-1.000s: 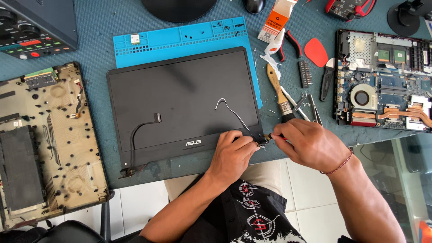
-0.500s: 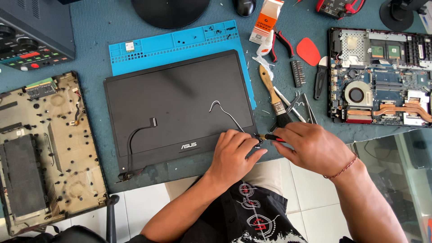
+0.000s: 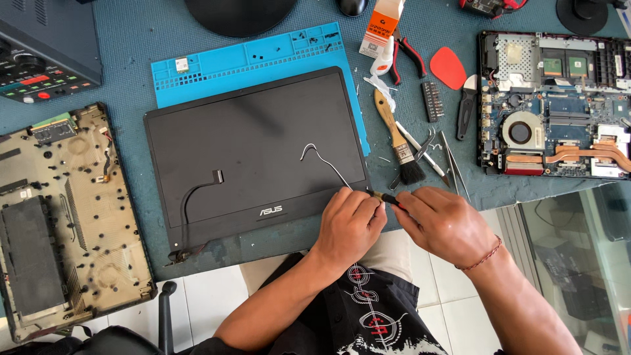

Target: The person uses a screwdriver to remove screws from the back of a laptop screen. They then use a plastic pry tool to separate the screen bezel from the frame, working along the edges to release the clips.

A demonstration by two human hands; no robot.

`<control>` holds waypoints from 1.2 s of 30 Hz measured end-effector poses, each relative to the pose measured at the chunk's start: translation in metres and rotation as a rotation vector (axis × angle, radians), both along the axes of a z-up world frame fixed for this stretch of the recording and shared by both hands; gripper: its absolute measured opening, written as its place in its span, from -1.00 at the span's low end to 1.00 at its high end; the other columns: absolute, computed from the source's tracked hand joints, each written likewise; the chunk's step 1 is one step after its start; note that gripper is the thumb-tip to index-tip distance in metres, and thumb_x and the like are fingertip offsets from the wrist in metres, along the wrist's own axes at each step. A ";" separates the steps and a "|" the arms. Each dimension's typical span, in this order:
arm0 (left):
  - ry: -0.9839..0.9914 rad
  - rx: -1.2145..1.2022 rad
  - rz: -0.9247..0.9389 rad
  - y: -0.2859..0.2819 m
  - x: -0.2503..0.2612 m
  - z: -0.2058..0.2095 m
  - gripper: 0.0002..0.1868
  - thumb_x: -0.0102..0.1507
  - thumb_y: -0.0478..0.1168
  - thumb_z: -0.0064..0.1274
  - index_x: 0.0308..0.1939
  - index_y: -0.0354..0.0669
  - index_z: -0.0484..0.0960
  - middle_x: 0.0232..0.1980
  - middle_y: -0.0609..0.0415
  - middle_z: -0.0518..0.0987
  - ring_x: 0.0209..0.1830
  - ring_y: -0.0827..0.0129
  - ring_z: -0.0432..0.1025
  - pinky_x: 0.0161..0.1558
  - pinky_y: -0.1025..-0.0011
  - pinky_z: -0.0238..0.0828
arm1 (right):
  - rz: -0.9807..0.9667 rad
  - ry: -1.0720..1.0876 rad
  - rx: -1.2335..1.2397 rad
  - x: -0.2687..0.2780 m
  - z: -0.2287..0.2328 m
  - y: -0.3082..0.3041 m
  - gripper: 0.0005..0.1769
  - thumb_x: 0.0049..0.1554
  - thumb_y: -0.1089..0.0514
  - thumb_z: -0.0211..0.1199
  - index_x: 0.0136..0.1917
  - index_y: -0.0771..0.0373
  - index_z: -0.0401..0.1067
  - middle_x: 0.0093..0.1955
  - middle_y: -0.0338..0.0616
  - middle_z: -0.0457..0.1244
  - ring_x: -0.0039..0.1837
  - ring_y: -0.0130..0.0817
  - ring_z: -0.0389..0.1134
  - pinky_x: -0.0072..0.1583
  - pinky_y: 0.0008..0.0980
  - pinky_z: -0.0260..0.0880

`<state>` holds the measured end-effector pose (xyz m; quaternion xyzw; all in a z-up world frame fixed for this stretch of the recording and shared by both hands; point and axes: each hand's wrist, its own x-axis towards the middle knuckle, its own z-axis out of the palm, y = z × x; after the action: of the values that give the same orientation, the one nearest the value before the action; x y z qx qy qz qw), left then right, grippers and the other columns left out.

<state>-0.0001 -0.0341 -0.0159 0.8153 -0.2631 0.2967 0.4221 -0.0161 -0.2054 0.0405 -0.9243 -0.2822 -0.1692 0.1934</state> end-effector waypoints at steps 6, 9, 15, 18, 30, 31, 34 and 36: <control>-0.031 0.057 0.028 -0.001 0.001 0.003 -0.85 0.16 -0.26 0.00 -0.52 -0.15 0.50 -0.51 0.10 0.31 -0.55 0.27 0.24 -0.51 0.40 0.23 | -0.104 -0.108 0.012 0.007 0.006 0.001 -0.90 0.02 0.24 0.30 -0.18 0.28 0.44 -0.44 -0.17 0.15 -0.42 -0.30 0.25 -0.30 -0.44 0.32; 0.011 0.060 0.029 0.002 0.001 0.011 -0.82 0.19 -0.19 0.00 -0.50 -0.11 0.49 -0.49 0.12 0.33 -0.53 0.26 0.25 -0.51 0.38 0.24 | -0.119 -0.096 0.071 0.011 0.013 0.000 -0.91 0.02 0.26 0.31 -0.18 0.28 0.45 -0.44 -0.19 0.17 -0.42 -0.30 0.25 -0.29 -0.44 0.33; 0.414 -0.158 -0.070 0.026 0.011 0.040 -0.82 0.15 -0.10 0.15 -0.36 -0.11 0.59 -0.42 0.07 0.48 -0.47 0.16 0.35 -0.41 0.29 0.31 | -0.251 0.036 0.237 0.018 0.027 0.010 -0.93 -0.01 0.21 0.37 -0.20 0.17 0.54 -0.48 -0.25 0.25 -0.41 -0.39 0.30 -0.27 -0.54 0.32; 0.740 -0.470 -0.012 0.044 0.018 0.040 -0.82 0.12 -0.17 0.20 -0.27 -0.15 0.62 -0.51 0.05 0.51 -0.58 0.42 0.30 -0.44 0.49 0.31 | -0.409 0.207 0.385 0.026 0.022 0.015 -0.86 -0.04 0.14 0.46 -0.21 0.20 0.57 -0.45 -0.09 0.29 -0.37 -0.16 0.34 -0.30 -0.43 0.33; 1.132 -1.156 -0.312 0.094 0.021 0.026 -0.64 0.19 -0.33 0.10 0.04 -0.44 0.52 -0.14 -0.28 0.61 -0.14 0.20 0.55 -0.09 0.39 0.54 | -0.444 0.793 1.076 0.041 -0.028 0.066 -0.69 0.14 0.26 0.16 -0.43 0.32 0.43 -0.69 -0.10 0.07 -0.58 -0.50 0.02 -0.51 -0.57 0.05; 1.130 -1.160 -0.309 0.095 0.021 0.025 -0.64 0.19 -0.33 0.10 0.04 -0.44 0.52 -0.14 -0.28 0.61 -0.14 0.20 0.55 -0.09 0.39 0.54 | -0.441 0.796 1.072 0.041 -0.028 0.067 -0.69 0.14 0.26 0.16 -0.43 0.32 0.43 -0.69 -0.10 0.07 -0.58 -0.50 0.02 -0.51 -0.57 0.05; 1.130 -1.159 -0.296 0.098 0.019 0.021 -0.71 0.17 -0.36 0.13 -0.05 -0.44 0.57 -0.21 -0.25 0.63 -0.21 0.24 0.57 -0.14 0.41 0.57 | -0.435 0.800 1.080 0.039 -0.025 0.071 -0.70 0.14 0.29 0.16 -0.43 0.32 0.43 -0.68 -0.10 0.07 -0.59 -0.46 0.08 -0.49 -0.58 0.06; 1.111 -1.174 -0.270 0.099 0.017 0.014 -0.72 0.15 -0.37 0.16 -0.08 -0.43 0.58 -0.23 -0.25 0.63 -0.23 0.25 0.57 -0.16 0.42 0.57 | -0.425 0.807 0.987 0.040 -0.020 0.072 -0.68 0.12 0.25 0.20 -0.46 0.32 0.43 -0.70 -0.10 0.06 -0.59 -0.48 0.03 -0.50 -0.57 0.04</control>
<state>0.0168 0.0649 -0.0018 0.4509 0.0866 -0.1146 0.8809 0.0235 -0.1337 0.0201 -0.7537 0.1109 0.0462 0.6462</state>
